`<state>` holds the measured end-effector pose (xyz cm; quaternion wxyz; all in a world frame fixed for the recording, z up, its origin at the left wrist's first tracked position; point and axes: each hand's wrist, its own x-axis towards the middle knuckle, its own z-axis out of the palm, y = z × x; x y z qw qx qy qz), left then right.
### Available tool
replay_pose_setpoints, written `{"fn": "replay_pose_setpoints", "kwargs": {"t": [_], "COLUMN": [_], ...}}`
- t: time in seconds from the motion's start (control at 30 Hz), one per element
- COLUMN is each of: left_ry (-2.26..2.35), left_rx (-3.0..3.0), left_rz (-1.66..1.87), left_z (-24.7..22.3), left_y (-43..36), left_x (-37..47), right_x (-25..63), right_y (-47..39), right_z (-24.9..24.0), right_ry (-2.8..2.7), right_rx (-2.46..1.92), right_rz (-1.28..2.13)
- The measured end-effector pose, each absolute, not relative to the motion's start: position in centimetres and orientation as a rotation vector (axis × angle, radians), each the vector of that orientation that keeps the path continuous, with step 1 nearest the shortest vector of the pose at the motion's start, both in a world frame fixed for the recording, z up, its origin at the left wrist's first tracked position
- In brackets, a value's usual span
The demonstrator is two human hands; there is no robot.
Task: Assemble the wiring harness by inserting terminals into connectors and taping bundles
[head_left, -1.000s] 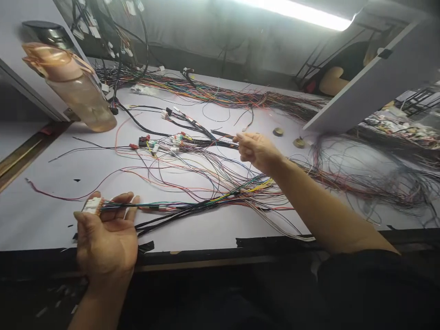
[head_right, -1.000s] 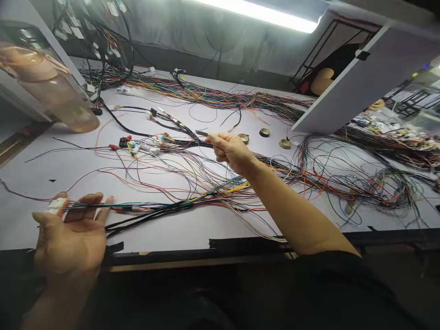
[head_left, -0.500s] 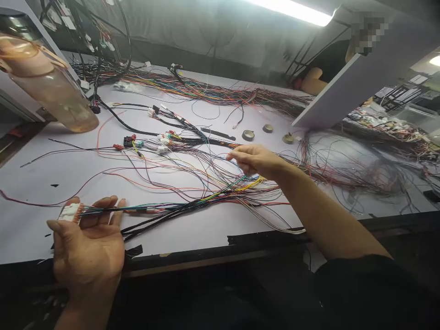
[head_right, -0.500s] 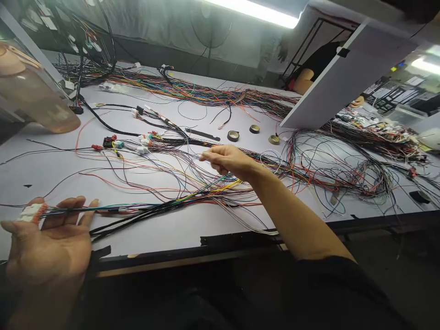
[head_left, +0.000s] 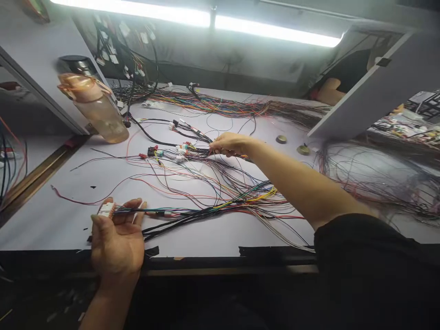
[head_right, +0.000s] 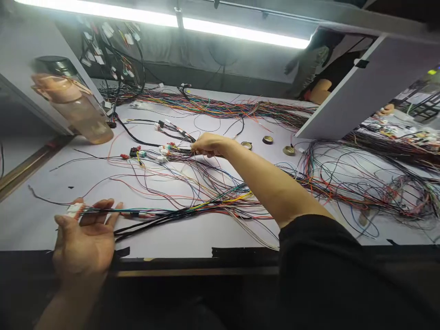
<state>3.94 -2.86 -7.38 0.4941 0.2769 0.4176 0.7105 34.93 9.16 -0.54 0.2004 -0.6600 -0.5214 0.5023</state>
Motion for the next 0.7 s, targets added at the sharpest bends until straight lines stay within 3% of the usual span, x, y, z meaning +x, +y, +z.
{"fn": "replay_pose_setpoints", "kwargs": {"t": [0.17, 0.23, 0.33, 0.47, 0.7], "left_ry": [0.984, 0.970, 0.976, 0.993, 1.003], "left_rx": [0.682, 0.685, 0.699, 0.709, 0.663], "left_rz": [1.719, 1.718, 1.707, 1.695, 1.753], "left_z": [-7.5, -7.5, -7.5, -7.4, -7.1], "left_y": [-3.0, -3.0, -3.1, -3.1, -2.8], "left_x": [3.8, 3.8, 3.7, 3.8, 4.3], "right_x": [33.0, 32.9, 33.7, 34.9, 27.9], "right_y": [7.9, 7.2, 6.9, 7.1, 4.0], "right_z": [1.1, 0.9, -0.3, 0.0, 2.7], "right_ry": [-1.739, -1.738, -1.386, -1.000, -1.154], "right_rx": [-1.308, -1.358, -1.600, -1.468, -1.179], "right_rz": [1.453, 1.437, 1.126, 0.816, 0.959]}}
